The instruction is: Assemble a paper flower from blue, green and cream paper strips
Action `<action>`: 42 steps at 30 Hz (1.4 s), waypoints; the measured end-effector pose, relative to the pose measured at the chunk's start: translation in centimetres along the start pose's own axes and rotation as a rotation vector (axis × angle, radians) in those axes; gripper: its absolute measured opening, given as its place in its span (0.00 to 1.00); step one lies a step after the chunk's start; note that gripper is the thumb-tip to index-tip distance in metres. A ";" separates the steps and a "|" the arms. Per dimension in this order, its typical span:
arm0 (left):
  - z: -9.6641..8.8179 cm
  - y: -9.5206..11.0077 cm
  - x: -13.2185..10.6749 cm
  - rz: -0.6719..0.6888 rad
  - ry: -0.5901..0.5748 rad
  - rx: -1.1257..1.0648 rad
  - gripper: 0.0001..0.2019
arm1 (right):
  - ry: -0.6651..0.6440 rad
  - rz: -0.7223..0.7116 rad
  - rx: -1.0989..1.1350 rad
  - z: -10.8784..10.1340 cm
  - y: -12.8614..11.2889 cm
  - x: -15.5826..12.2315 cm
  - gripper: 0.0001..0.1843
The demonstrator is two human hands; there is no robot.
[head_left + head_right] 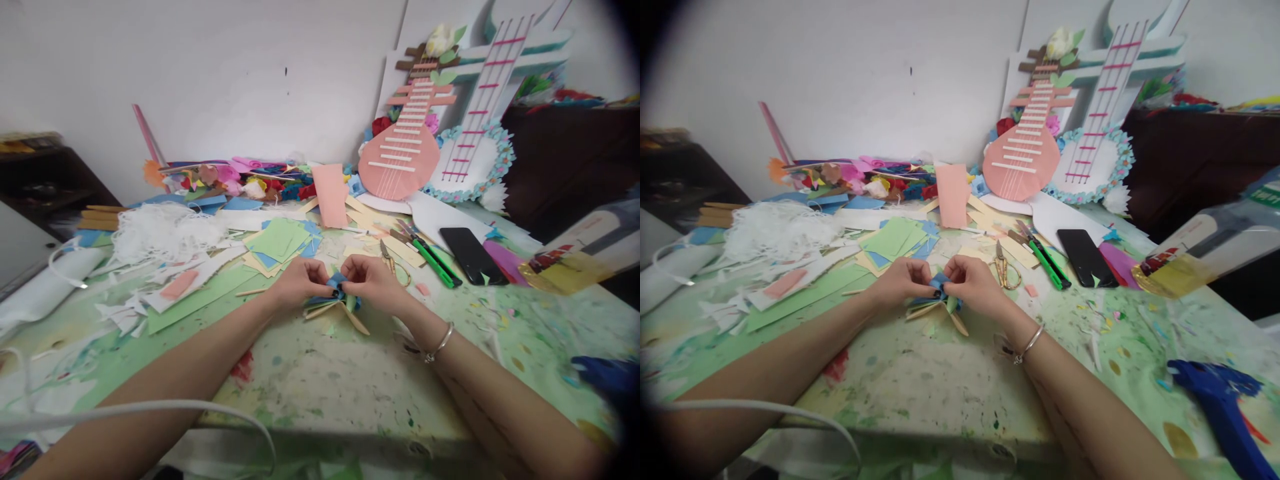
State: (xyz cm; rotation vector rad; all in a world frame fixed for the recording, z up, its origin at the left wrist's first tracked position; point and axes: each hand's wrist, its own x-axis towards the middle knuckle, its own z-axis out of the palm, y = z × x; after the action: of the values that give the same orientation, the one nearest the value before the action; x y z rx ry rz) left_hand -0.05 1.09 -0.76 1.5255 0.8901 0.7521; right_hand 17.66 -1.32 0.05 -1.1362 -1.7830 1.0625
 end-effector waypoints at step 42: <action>0.8 -0.9 0.0 0.175 0.107 0.363 0.07 | 0.106 -0.206 -0.598 0.3 -0.2 -0.3 0.10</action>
State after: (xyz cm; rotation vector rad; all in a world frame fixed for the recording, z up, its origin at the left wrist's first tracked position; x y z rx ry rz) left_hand 0.52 0.77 -1.72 1.9166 1.0223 0.8355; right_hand 17.41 -1.77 0.07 -1.2809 -2.1419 0.3383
